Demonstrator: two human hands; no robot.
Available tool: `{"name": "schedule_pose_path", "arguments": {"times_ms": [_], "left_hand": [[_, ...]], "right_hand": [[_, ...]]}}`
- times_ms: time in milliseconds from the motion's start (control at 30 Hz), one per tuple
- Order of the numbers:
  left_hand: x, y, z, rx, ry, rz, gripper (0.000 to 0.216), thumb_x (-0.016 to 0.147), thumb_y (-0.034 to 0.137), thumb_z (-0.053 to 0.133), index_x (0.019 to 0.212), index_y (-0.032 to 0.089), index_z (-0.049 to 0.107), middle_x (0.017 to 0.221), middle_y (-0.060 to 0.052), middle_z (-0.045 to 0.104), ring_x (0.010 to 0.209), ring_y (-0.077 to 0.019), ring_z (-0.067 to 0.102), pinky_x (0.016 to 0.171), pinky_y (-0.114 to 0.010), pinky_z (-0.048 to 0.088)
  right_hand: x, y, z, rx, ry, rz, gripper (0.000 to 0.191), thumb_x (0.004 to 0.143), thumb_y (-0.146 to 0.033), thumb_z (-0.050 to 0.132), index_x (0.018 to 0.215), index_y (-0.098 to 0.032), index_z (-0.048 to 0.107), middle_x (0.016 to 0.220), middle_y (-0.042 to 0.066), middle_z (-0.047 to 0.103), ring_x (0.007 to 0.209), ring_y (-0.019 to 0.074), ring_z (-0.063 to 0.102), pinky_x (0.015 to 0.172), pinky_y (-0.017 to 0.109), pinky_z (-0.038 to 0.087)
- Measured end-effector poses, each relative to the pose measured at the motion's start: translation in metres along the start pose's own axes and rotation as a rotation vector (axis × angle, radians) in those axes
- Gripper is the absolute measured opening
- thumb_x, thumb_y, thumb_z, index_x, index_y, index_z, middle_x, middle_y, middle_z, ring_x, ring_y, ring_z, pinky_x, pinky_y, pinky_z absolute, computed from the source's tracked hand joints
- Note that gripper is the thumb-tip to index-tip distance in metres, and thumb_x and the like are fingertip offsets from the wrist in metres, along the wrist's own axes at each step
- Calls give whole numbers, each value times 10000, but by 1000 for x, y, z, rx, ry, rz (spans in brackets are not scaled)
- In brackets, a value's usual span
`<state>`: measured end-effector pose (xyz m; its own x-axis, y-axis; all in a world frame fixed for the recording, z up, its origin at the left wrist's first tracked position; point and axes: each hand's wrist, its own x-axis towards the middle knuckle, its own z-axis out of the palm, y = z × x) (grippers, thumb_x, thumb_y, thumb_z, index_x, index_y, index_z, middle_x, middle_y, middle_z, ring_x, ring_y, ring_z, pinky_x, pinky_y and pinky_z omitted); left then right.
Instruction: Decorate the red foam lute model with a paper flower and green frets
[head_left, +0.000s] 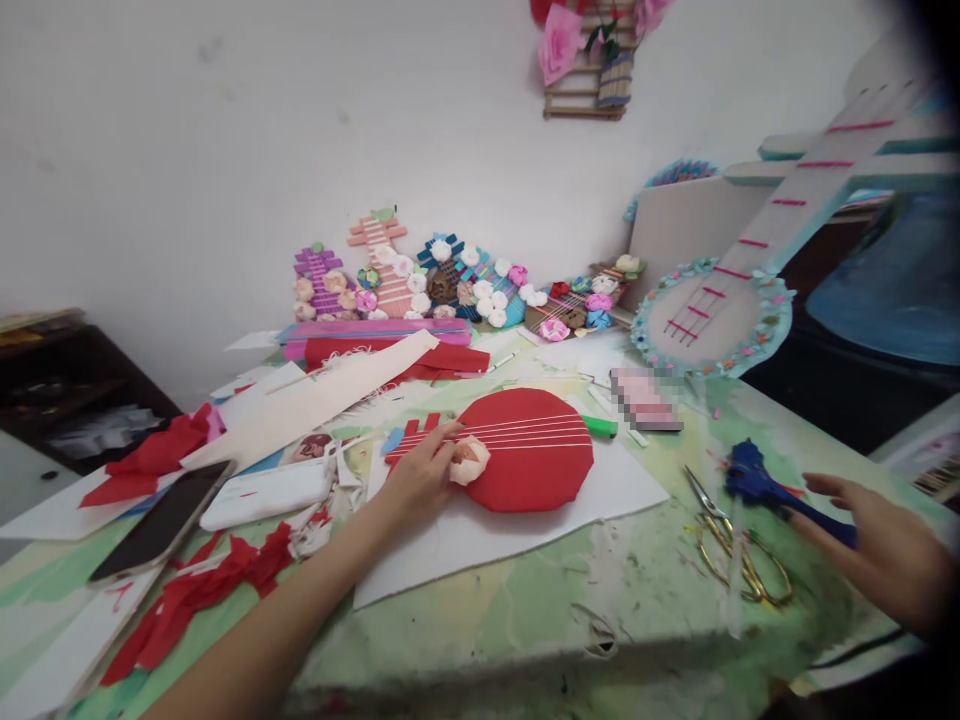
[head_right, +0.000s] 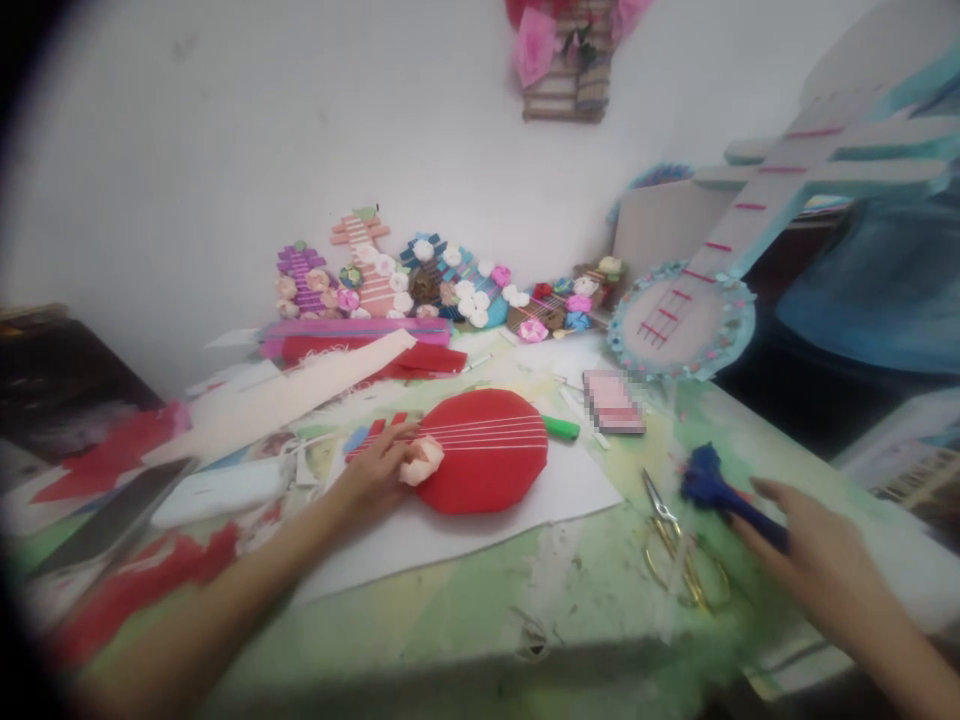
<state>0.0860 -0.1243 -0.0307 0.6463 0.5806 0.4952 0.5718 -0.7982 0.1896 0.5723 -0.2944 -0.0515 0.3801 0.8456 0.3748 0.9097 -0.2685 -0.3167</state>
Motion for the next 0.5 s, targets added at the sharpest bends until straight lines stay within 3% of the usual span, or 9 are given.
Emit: {"name": "schedule_pose_path", "arguments": {"times_ms": [100,233,367,500], "left_hand": [[3,4,-1,2,11,5,338,709,94,541,1040,160,525,1320,-175,408,1223,-294,422,943,-436,431],[12,8,-2,-17,-35,25,349,647,74,564,986,146,523,1356,-188,323,1249,-320,352,968,-460,390],[20,9,-5,-38,-82,65,346,624,82,584,956,172,549,1292,-148,364,1209,-312,363,951,-461,384],[20,7,-5,-18,-85,94,441,652,113,596,1084,185,538,1217,-137,408,1164,-300,386,939,-454,383]], "right_hand": [[-4,15,11,-110,-64,-80,388,697,-447,525,1024,-244,482,978,218,616,927,355,592,805,455,427],[-1,11,17,-178,-110,16,413,745,-481,459,1075,-232,466,1086,215,570,1019,358,552,799,462,435],[9,5,17,-236,-81,-49,392,748,-400,475,1052,-153,499,1022,273,549,1038,382,504,868,440,407],[17,11,18,-186,-137,-117,257,773,-373,464,941,-193,537,960,253,570,958,359,519,872,421,397]]}}
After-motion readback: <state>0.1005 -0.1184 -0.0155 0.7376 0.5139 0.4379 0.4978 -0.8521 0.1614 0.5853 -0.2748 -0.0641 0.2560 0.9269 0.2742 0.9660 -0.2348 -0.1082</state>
